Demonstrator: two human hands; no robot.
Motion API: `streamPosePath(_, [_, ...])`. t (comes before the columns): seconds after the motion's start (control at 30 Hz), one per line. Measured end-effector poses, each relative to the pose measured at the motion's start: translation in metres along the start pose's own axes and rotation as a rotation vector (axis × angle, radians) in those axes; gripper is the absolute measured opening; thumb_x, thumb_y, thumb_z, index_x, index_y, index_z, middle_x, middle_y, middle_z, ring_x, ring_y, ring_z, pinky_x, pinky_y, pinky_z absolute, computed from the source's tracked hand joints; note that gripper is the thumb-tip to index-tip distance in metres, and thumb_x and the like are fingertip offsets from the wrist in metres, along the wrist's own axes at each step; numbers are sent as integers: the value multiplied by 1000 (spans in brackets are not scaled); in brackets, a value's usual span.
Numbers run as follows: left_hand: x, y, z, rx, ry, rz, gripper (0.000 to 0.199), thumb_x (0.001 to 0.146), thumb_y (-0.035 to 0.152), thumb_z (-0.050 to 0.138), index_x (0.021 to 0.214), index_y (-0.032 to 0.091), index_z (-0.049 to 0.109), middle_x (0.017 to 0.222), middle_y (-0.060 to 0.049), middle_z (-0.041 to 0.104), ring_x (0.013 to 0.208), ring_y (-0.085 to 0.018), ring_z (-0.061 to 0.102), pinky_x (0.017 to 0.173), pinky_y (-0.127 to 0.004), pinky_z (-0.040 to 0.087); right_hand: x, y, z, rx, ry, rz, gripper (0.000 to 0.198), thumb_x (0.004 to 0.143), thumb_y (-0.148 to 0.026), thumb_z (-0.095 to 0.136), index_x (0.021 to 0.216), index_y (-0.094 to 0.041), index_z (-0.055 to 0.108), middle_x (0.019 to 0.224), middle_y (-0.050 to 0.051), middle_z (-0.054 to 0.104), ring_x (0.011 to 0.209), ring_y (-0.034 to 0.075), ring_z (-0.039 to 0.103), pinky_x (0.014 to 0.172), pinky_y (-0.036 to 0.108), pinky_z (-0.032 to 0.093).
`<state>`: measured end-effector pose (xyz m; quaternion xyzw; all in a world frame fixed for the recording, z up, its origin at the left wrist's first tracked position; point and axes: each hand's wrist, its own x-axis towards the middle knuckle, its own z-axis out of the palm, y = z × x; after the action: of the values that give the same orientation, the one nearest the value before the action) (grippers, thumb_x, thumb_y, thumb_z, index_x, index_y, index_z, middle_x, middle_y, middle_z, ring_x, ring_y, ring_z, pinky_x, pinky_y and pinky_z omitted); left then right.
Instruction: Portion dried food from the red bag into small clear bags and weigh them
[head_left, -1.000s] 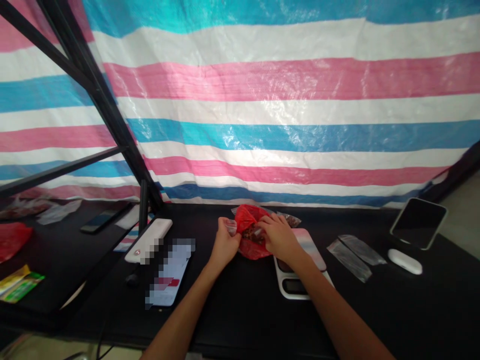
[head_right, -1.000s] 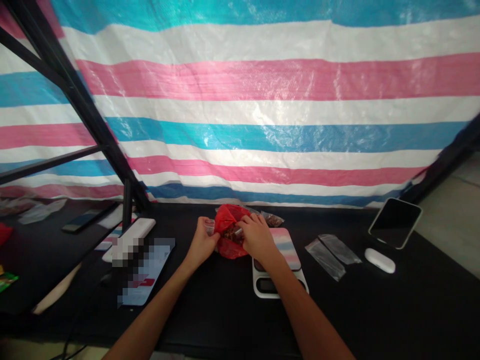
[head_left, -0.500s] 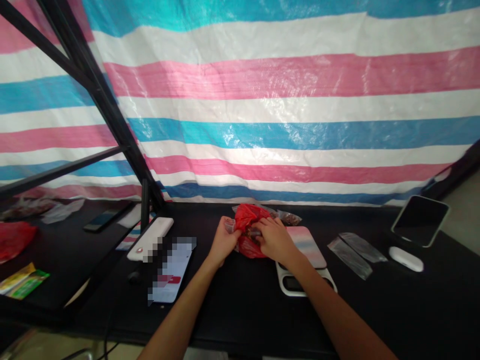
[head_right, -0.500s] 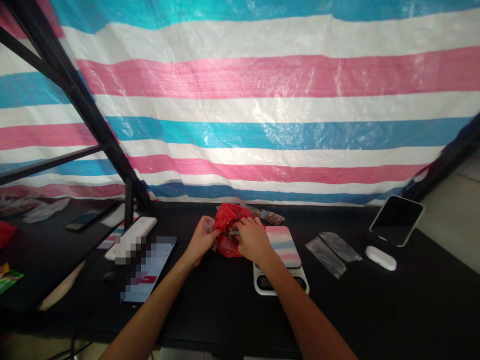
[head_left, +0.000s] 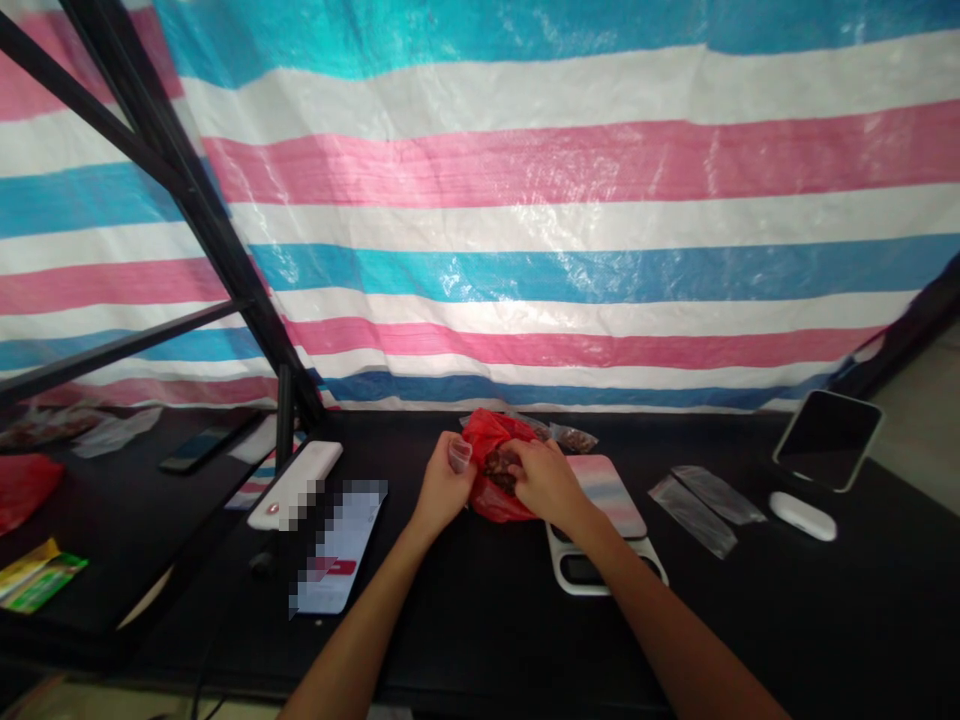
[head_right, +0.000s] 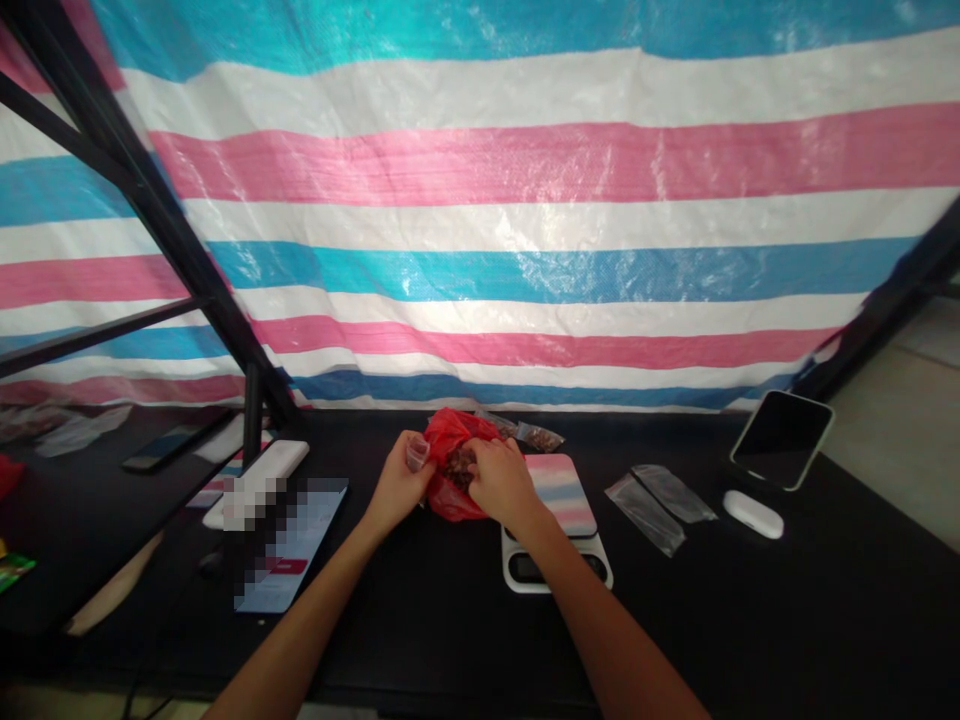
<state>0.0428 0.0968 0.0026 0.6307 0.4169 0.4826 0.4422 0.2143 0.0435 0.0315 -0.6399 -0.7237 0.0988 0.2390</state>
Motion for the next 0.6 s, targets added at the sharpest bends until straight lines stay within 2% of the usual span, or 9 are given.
streamPosePath(0.17, [-3,-7,-1,130,19,134,16,75,9,60,84,20,54,82,2,54,76,-14,52,73,-25,40,3,2,0,176,-15,-3,30,86,-8,53,106,-22,68,108,3,78,102,21,70,92,34,45])
streamPosePath(0.27, [-4,-9,1,183,6,167,15,76,11,62,83,20,53,82,2,54,77,-15,52,73,-27,40,4,-2,0,338,-25,-74,31,87,-9,52,109,-23,68,110,2,77,99,18,70,91,31,49])
streamPosePath(0.33, [-6,-10,2,202,-22,183,15,77,11,62,82,21,52,82,2,54,77,-16,53,72,-27,40,4,-6,0,445,19,-127,32,85,-9,54,109,-23,70,109,3,77,95,19,70,89,33,50])
streamPosePath(0.43, [-7,-9,4,223,-58,202,13,79,10,59,82,21,52,84,1,55,78,-16,54,72,-27,41,4,-12,3,445,117,-159,34,82,-8,59,110,-23,72,103,3,76,87,20,67,89,38,48])
streamPosePath(0.5, [-8,-8,4,233,-70,208,13,80,10,58,83,21,52,85,1,55,79,-16,55,72,-28,42,4,-14,5,424,135,-148,35,81,-8,59,110,-23,72,99,3,76,81,20,65,88,39,47])
streamPosePath(0.6, [-7,-9,4,246,-80,215,13,81,9,57,84,21,53,85,0,56,79,-16,55,73,-28,42,4,-12,6,433,163,-124,33,84,-9,59,112,-22,71,102,5,76,84,21,66,88,40,47])
